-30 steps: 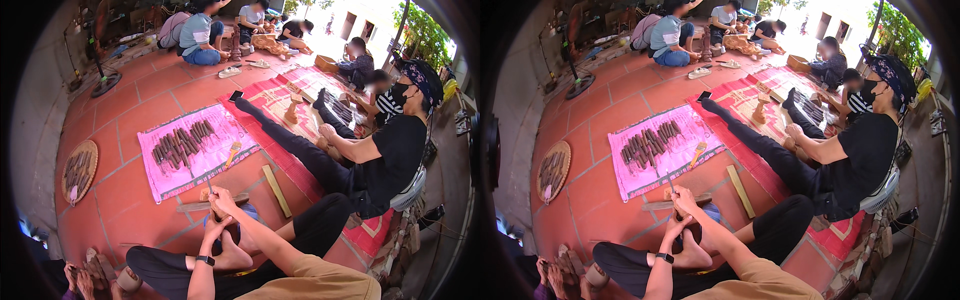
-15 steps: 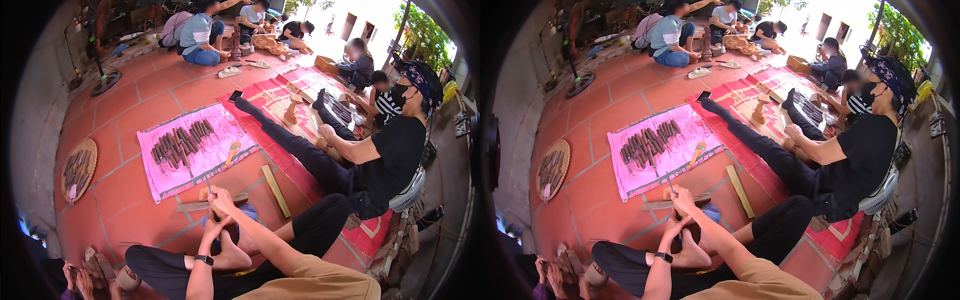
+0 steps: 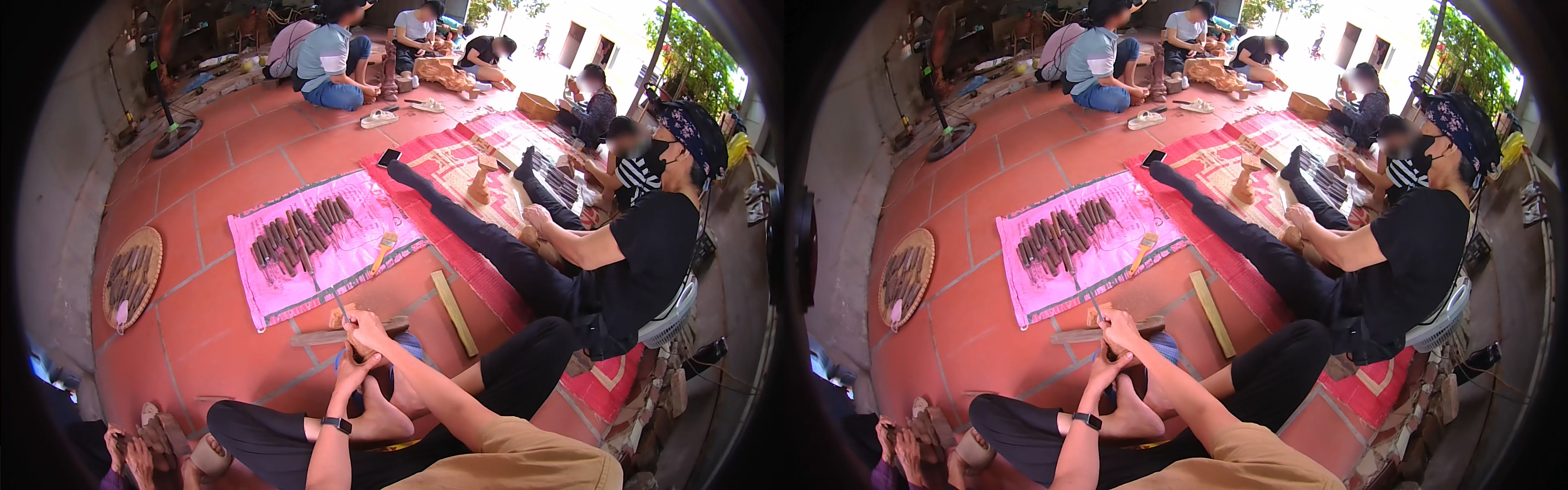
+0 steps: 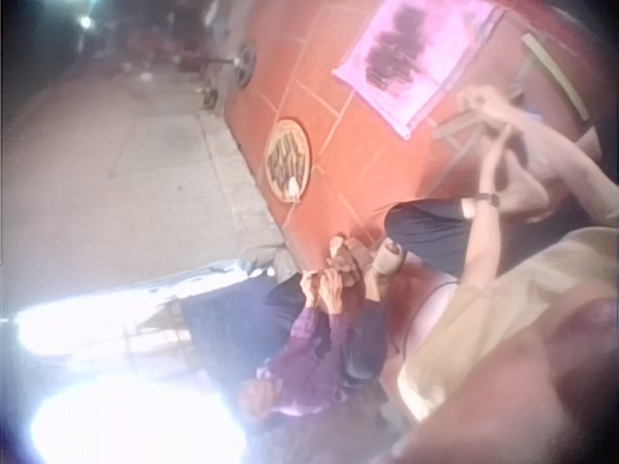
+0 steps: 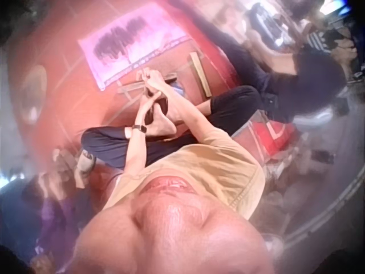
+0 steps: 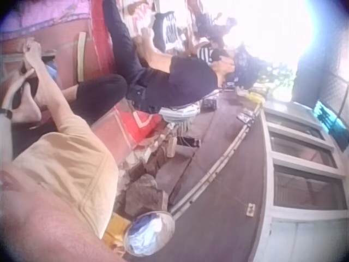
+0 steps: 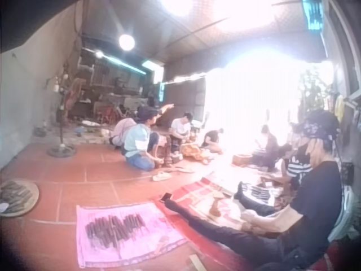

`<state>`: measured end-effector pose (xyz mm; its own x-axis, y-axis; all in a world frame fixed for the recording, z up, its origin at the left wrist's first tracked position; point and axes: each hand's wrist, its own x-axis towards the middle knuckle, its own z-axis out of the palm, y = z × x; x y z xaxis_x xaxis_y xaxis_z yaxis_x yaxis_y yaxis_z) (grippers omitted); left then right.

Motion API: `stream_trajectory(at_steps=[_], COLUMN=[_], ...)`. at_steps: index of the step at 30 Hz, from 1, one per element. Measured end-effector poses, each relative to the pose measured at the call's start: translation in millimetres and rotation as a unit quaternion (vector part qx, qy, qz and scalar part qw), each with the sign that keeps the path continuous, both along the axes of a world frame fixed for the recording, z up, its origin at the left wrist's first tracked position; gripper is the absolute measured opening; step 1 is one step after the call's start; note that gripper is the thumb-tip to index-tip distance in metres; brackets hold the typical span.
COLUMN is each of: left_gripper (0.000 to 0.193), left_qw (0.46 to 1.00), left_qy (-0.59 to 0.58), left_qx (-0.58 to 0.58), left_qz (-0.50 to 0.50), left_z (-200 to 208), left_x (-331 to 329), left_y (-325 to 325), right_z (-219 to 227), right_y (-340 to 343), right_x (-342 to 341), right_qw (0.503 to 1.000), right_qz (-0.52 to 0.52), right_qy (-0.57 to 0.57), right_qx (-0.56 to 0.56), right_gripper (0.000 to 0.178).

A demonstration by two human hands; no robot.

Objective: The person sits cross-legged on the floor and carves a small wooden object using a knife. They hold the wood between their feet and use the knife to shape it, occasionally adjusting their grip. Other people are also carving wood nearby.

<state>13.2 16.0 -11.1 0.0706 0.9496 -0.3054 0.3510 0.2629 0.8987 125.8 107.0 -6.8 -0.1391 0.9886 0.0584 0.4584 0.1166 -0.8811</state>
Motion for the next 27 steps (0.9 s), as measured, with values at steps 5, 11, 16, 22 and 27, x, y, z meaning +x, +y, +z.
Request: stream_trajectory(at_steps=[5, 11, 16, 22, 27], left_gripper=[0.114, 0.092, 0.107, 0.098, 0.096], left_qw=[0.999, 0.999, 1.000, 1.000, 1.000], left_qy=[0.023, -0.044, 0.015, -0.007, -0.002], left_qx=[-0.019, 0.000, 0.002, -0.005, 0.006], left_qz=[-0.012, -0.003, 0.006, -0.008, 0.010], left_z=[3, 7, 0, 10, 3], left_x=[-2, 0, -5, 2, 2], left_y=[2, 3, -2, 1, -1], right_z=[-6, -11, 2, -7, -6], right_y=[2, 4, -1, 1, 0], right_x=[-4, -9, -8, -6, -2], right_qw=[0.996, 0.995, 0.999, 0.997, 0.999], right_qz=[-0.034, -0.064, 0.004, -0.058, -0.027], right_qy=[0.068, -0.016, 0.030, 0.028, 0.004], right_qx=[0.051, 0.073, 0.019, 0.050, 0.039], right_gripper=[0.010, 0.008, 0.009, 0.011, 0.011])
